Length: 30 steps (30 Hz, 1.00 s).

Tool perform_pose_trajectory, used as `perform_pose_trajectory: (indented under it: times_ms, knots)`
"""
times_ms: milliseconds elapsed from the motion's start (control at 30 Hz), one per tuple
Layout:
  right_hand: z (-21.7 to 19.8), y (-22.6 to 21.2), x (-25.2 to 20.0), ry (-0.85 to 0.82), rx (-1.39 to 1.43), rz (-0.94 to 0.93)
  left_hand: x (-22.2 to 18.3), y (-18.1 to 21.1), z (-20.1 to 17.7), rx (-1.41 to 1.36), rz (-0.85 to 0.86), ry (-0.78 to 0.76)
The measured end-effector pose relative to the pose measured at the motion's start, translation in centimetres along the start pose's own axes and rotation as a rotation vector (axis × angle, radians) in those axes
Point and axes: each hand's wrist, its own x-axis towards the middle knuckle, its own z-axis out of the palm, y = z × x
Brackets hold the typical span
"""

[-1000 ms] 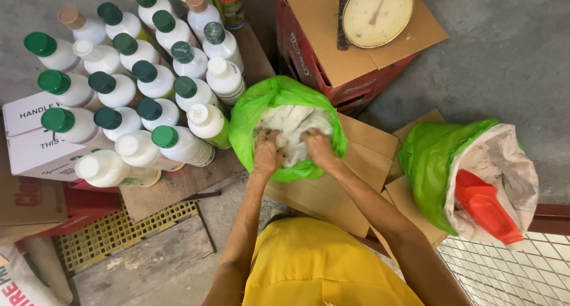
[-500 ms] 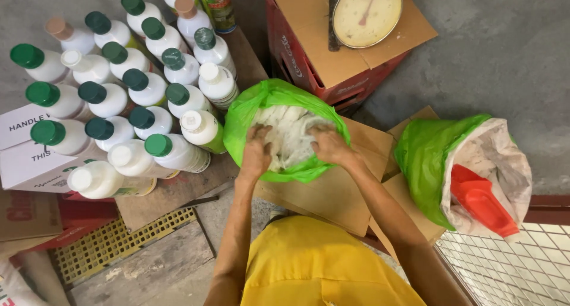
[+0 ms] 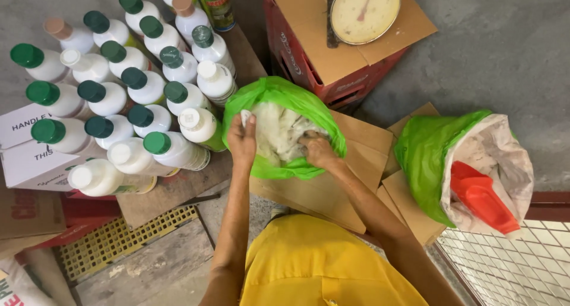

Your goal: Scooping white powder from a bag into smaller plastic bags, weighing them on a scale, tying them, and placing them into a box.

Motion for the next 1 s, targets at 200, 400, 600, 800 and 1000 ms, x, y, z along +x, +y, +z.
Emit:
perform_pose_trajectory:
  times_ms: [200,400,600,800,1000]
  knots:
    - [-5.6,-3.2,-2.0,0.020,0.142,-0.082,-0.4,-0.1,0.3,-0.695,-0.452,-0.057]
    - [-7.0,-8.6,-2.5,0.297,0.322,-0.016,-1.9,5.1,0.7,0.241,0.030,0.010]
    - [-2.5,-5.4,-1.0,0.351,0.418,0.231,-0.7,6.1,0.2,0.287,0.212,0.110]
    - [-5.0,-0.8,-3.6,0.607,0.448,0.302,1.1,-1.0,1.1,-0.756,-0.392,0.067]
    - [-8.5,0.1,-9.2,0.304,1.511,0.356,-0.1,0.3,7.0,-1.194,-0.759,-0.279]
